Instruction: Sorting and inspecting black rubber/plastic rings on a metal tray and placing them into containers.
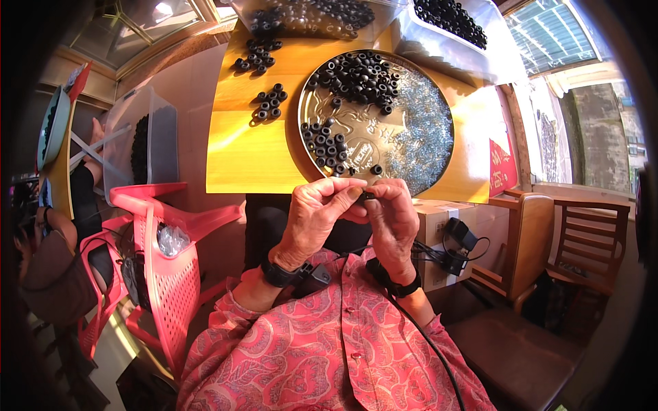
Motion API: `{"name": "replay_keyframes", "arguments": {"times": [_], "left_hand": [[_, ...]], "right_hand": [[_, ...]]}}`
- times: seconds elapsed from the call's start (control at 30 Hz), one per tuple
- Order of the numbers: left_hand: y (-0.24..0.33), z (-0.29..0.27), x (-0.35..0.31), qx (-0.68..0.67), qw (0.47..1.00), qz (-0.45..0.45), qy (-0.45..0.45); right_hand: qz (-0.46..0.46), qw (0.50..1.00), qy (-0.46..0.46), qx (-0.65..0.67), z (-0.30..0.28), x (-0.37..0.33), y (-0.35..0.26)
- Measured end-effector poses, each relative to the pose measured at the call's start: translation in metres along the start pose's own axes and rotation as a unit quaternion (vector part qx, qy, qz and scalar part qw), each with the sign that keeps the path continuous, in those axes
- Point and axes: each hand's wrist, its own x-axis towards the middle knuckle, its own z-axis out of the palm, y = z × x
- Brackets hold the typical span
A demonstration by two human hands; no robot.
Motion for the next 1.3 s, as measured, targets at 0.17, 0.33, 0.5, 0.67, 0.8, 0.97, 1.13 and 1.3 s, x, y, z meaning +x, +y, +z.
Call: {"name": "replay_keyframes", "arguments": {"times": [0.17,0.33,0.5,0.67,0.8,0.97,1.13,1.3], "left_hand": [[-0.001,-0.006,0.001,-0.017,1.0,-0.014,-0.005],[0.0,-0.006,0.001,-0.079,0.995,-0.047,-0.032],[0.0,-0.005,0.003,-0.064,0.997,-0.047,-0.021],[-0.001,-0.004,0.004,-0.091,0.994,-0.049,-0.033],[0.0,-0.004,0.004,-0.074,0.996,-0.05,-0.029],[-0.001,-0.006,0.004,-0.062,0.996,-0.05,-0.03],[0.0,-0.005,0.004,-0.019,0.999,-0.039,-0.032],[-0.001,-0.007,0.004,-0.053,0.997,-0.05,-0.04]], "right_hand": [[0.038,0.997,0.001,0.071,0.0,-0.002,-0.001],[0.04,0.997,0.014,0.069,0.0,-0.003,-0.002],[0.031,0.998,0.025,0.041,0.0,-0.003,-0.003],[0.008,1.0,0.023,0.014,0.001,-0.004,-0.005],[0.017,0.999,0.023,0.031,0.002,-0.004,-0.007],[0.053,0.988,0.032,0.139,0.001,-0.007,0.0],[0.141,0.971,0.065,0.181,0.001,-0.007,-0.013],[0.161,0.967,0.051,0.189,-0.002,-0.009,-0.004]]}}
